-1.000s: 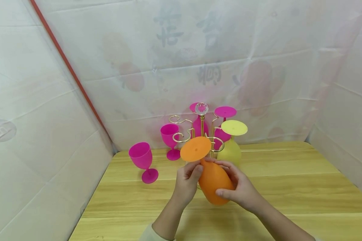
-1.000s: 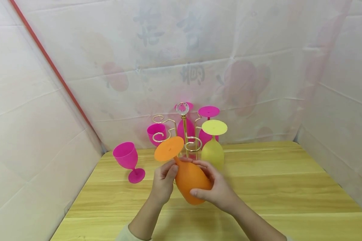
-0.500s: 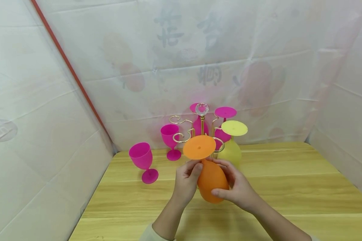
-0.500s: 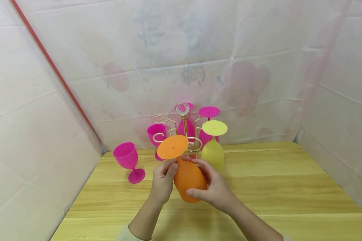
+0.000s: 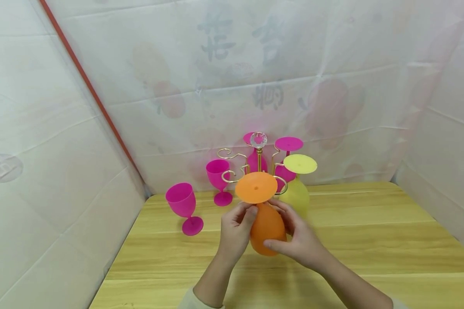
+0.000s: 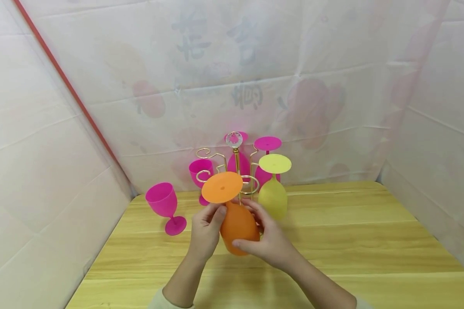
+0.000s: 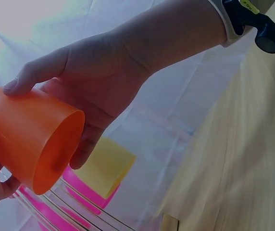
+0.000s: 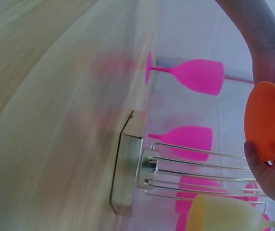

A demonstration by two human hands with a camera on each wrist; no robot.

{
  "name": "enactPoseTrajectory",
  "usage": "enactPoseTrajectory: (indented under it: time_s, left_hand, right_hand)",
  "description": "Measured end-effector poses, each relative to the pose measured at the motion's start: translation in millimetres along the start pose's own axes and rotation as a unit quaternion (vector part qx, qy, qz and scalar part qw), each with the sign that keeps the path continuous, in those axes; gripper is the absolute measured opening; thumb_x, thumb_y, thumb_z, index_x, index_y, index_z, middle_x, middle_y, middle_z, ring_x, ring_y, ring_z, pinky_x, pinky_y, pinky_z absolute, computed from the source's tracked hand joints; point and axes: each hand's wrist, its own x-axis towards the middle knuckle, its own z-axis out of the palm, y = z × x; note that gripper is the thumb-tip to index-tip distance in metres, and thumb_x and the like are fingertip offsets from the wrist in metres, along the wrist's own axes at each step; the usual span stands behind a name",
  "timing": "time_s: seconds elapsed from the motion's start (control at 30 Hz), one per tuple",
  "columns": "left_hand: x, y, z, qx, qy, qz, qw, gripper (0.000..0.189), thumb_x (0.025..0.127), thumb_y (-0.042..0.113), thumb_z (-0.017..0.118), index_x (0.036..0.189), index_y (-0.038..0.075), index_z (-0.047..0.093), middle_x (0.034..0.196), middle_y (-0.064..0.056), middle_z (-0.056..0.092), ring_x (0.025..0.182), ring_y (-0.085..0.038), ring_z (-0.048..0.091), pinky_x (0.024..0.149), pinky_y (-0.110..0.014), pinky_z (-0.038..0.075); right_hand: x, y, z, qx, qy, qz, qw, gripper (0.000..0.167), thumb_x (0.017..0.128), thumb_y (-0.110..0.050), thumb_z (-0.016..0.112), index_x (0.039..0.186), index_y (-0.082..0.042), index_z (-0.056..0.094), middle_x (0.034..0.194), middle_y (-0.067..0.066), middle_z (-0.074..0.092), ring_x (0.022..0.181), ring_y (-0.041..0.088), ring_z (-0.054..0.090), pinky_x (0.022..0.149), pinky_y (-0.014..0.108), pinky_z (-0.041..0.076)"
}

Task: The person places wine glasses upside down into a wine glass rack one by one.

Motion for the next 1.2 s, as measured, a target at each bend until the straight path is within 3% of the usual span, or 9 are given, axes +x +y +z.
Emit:
enactPoseTrajectory:
  time_s: [0.2,0.43,0.9,1.2]
  left_hand:
    - [2.0,3.7,-1.6,-0.010,0.003,-0.032,0.9994,0.028,0.097,0.021,0.062,0.119,0.004,0.066,0.116,-0.018,0.067,0.095,-0.017,0.069,0.079,-0.035,0.060]
    - [4.6,2.2,-1.2,0.041,-0.020,-0.038,0.9982,0.044,0.092,0.026,0.070,0.132,0.011,0.059,0.128,-0.002,0.063,0.118,-0.018,0.059,0.097,-0.033,0.052]
    - [5.8,2.4,1.5,0.090,-0.033,-0.056,0.9938,0.061,0.085,0.025,0.076,0.139,0.027,0.049,0.134,0.010,0.055,0.121,-0.014,0.051,0.101,-0.047,0.042]
    - [4.9,0.5,2.2,0.090,-0.021,-0.066,0.9935,0.060,0.084,0.024,0.077,0.138,0.025,0.050,0.132,0.009,0.056,0.120,-0.015,0.052,0.101,-0.047,0.042]
  right_hand:
    - [5.2,-2,0,-0.006,0.010,0.033,0.9994,0.074,0.080,-0.017,0.082,0.141,-0.029,0.043,0.131,0.003,0.058,0.108,0.026,0.062,0.088,0.030,0.055]
    - [9.2,-2,1,0.009,0.018,0.053,0.9984,0.075,0.080,-0.018,0.082,0.141,-0.028,0.041,0.133,0.007,0.056,0.109,0.032,0.060,0.086,0.031,0.056]
    - [12.7,2,1,0.026,0.019,0.053,0.9981,0.075,0.082,-0.017,0.080,0.143,-0.027,0.038,0.134,0.009,0.053,0.109,0.033,0.060,0.086,0.031,0.057]
    - [14.2,8,3,0.027,0.010,0.065,0.9974,0.074,0.085,-0.020,0.078,0.145,-0.030,0.036,0.136,0.011,0.051,0.109,0.033,0.061,0.086,0.032,0.058]
